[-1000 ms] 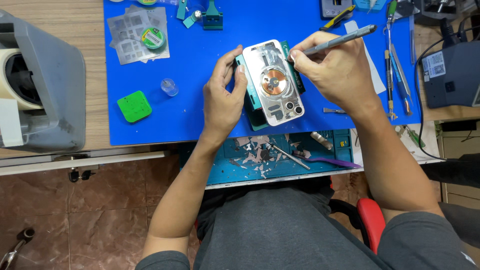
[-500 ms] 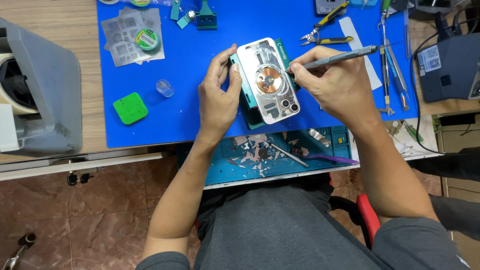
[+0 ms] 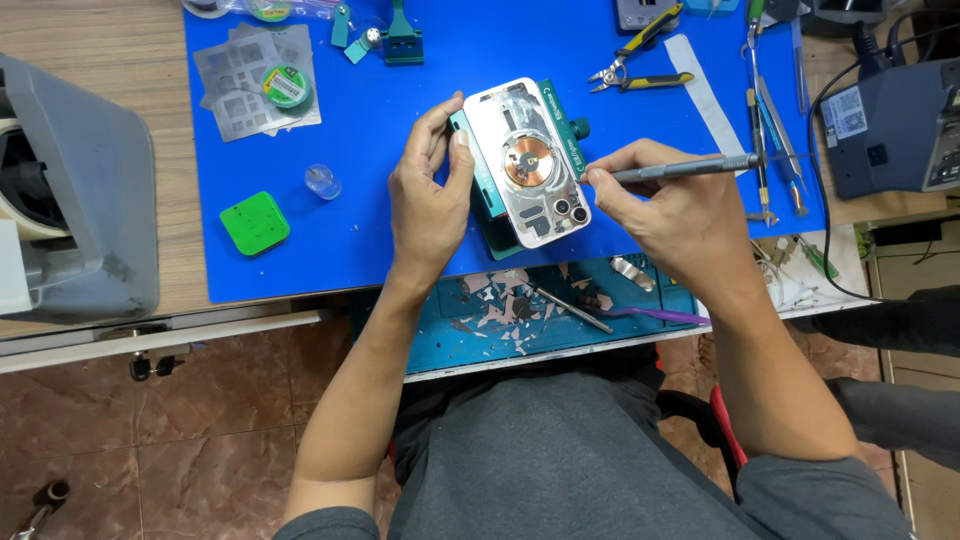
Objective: The person works on a disassembled smartphone held in a green clamp on a blue mat. They use a metal spudger to pry and adjust components around the circular wireless charging coil, then switch to a purple plastic tool to continue working on the device's internal parts.
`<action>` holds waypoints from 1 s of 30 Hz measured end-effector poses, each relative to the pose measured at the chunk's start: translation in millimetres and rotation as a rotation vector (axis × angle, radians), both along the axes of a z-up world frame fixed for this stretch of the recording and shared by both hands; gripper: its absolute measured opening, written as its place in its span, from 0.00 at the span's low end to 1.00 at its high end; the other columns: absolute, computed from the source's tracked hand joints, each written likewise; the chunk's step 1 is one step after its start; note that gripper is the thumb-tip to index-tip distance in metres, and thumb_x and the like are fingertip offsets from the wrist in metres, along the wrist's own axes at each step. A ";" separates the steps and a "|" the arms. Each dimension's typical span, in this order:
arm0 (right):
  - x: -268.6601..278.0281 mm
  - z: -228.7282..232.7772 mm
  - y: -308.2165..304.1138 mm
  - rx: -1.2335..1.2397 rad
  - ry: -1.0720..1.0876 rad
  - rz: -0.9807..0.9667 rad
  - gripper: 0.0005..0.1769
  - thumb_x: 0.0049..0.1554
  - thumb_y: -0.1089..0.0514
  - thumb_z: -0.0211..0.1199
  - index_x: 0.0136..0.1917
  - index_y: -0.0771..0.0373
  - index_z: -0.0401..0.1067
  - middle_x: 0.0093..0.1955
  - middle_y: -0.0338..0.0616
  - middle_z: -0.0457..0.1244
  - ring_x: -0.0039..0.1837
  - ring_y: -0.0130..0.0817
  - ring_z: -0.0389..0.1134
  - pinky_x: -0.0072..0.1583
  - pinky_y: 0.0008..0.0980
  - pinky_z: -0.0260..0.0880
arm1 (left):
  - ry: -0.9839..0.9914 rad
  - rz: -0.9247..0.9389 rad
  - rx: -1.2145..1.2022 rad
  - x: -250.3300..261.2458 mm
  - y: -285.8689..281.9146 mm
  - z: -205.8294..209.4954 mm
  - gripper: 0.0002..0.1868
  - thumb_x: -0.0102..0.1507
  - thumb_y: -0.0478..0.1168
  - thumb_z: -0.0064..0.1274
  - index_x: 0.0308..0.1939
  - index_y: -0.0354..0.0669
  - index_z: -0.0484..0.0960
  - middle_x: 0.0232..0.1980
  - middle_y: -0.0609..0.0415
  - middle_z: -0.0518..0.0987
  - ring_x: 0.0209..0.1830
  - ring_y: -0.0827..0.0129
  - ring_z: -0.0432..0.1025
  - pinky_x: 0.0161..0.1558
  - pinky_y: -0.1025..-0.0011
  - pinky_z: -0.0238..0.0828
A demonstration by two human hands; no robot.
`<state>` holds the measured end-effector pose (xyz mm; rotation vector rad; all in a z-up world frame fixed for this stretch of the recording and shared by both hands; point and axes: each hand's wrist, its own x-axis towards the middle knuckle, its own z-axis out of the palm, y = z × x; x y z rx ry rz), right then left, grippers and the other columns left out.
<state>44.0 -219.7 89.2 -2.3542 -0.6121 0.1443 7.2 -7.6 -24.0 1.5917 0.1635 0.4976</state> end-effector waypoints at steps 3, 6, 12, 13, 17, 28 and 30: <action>-7.0 2.2 -2.4 -0.020 0.009 -0.022 0.10 0.65 0.56 0.63 0.47 0.61 0.81 0.41 0.36 0.71 0.41 0.26 0.68 0.41 0.28 0.63 | 0.000 0.005 0.005 -0.4 -0.4 0.7 0.19 0.75 0.39 0.44 0.70 0.41 0.70 0.73 0.41 0.74 0.76 0.56 0.70 0.72 0.67 0.74; -13.4 2.0 -5.8 -0.028 0.011 -0.044 0.09 0.65 0.56 0.63 0.48 0.60 0.82 0.41 0.36 0.72 0.42 0.26 0.69 0.40 0.27 0.64 | -0.001 0.004 0.007 -0.5 -0.4 0.2 0.19 0.75 0.39 0.44 0.70 0.41 0.70 0.73 0.41 0.74 0.76 0.57 0.70 0.71 0.68 0.76; -22.3 2.5 -10.5 -0.047 0.048 -0.118 0.09 0.64 0.54 0.65 0.48 0.56 0.83 0.37 0.34 0.72 0.40 0.24 0.71 0.39 0.26 0.65 | -0.015 -0.001 -0.003 -0.3 -0.6 -1.2 0.19 0.75 0.39 0.44 0.70 0.41 0.70 0.73 0.41 0.74 0.75 0.58 0.70 0.68 0.69 0.78; -23.4 2.7 -11.0 -0.044 0.069 -0.132 0.08 0.64 0.54 0.65 0.49 0.57 0.83 0.37 0.35 0.72 0.40 0.24 0.73 0.38 0.25 0.66 | -0.013 -0.001 0.000 -0.3 -0.4 -1.3 0.19 0.75 0.40 0.44 0.70 0.41 0.70 0.73 0.41 0.74 0.75 0.58 0.71 0.68 0.70 0.78; -28.5 2.6 -12.4 -0.043 0.121 -0.185 0.08 0.64 0.54 0.65 0.49 0.55 0.84 0.33 0.35 0.71 0.33 0.24 0.67 0.34 0.26 0.61 | -0.013 0.003 0.005 -0.4 -1.4 -0.1 0.19 0.75 0.40 0.44 0.70 0.41 0.70 0.72 0.41 0.75 0.74 0.59 0.71 0.68 0.69 0.78; -10.5 -37.4 -30.7 0.773 -0.015 -0.107 0.25 0.71 0.42 0.52 0.70 0.63 0.64 0.72 0.67 0.62 0.69 0.65 0.72 0.71 0.54 0.81 | 0.170 0.082 0.205 8.1 20.0 2.2 0.22 0.70 0.46 0.52 0.67 0.45 0.75 0.60 0.53 0.75 0.46 0.74 0.72 0.42 0.75 0.75; -5.5 -50.1 -20.0 0.826 0.108 -0.097 0.28 0.73 0.44 0.43 0.76 0.66 0.54 0.75 0.76 0.56 0.74 0.71 0.61 0.74 0.63 0.67 | 0.189 -0.035 0.031 12.8 25.4 -15.3 0.21 0.72 0.44 0.50 0.66 0.38 0.74 0.51 0.45 0.79 0.38 0.65 0.77 0.37 0.70 0.80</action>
